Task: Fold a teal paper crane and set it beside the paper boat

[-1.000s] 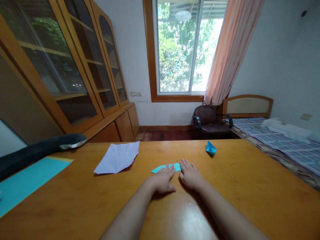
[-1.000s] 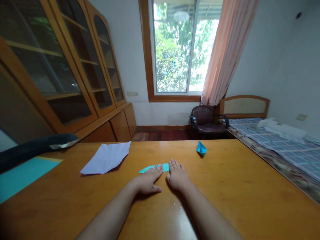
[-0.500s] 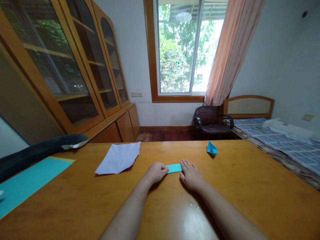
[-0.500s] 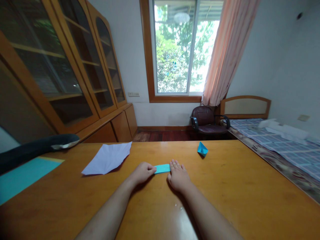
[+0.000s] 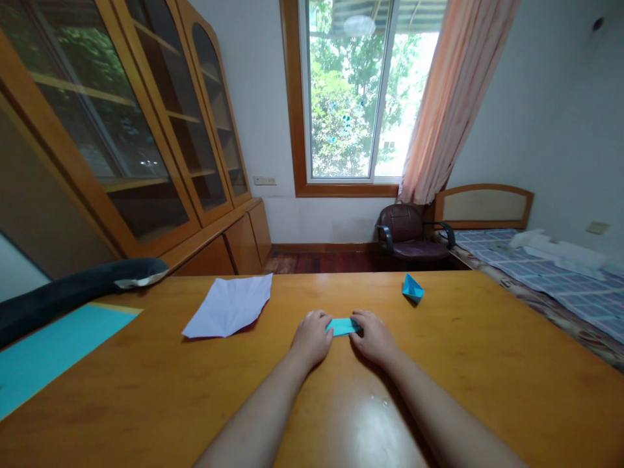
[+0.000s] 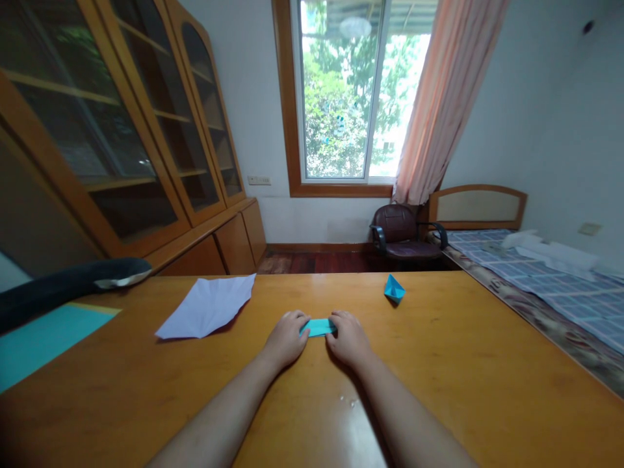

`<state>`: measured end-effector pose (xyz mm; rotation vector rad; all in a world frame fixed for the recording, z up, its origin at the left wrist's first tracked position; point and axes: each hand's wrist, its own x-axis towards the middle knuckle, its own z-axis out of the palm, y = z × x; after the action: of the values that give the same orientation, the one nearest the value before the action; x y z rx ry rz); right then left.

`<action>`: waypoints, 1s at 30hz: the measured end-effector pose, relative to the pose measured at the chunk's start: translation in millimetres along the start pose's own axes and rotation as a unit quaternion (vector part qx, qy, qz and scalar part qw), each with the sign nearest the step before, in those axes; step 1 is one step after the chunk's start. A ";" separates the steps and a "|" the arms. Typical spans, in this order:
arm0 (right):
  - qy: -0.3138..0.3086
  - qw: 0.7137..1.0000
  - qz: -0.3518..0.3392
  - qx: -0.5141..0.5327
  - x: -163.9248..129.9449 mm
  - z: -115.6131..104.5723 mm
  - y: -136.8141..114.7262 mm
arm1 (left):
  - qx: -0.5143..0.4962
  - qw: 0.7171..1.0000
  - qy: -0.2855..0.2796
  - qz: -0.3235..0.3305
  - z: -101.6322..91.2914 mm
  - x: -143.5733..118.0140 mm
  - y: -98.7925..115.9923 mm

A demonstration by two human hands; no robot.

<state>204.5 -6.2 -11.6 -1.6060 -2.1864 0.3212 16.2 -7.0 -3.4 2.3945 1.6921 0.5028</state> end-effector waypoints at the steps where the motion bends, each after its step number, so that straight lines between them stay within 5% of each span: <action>1: 0.001 1.000 0.000 0.007 0.2 0.1 -0.2 | -0.002 1.000 0.000 0.007 0.7 -0.5 -0.4; 18: 0.050 0.995 -0.028 0.086 2.7 11.2 8.2 | 0.020 1.000 -0.014 -0.012 -7.0 -4.4 3.5; 24: 0.182 0.976 0.024 0.115 2.1 6.0 -0.9 | -0.038 0.996 0.059 -0.060 -9.4 -2.4 -0.2; 30: 0.145 0.971 0.003 0.192 -2.2 6.6 -19.7 | -0.182 0.965 0.173 -0.073 -5.6 -1.3 2.6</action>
<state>185.2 -14.2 -9.6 -1.3484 -1.7716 0.4496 16.1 -9.4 2.4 1.9895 1.7022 1.1496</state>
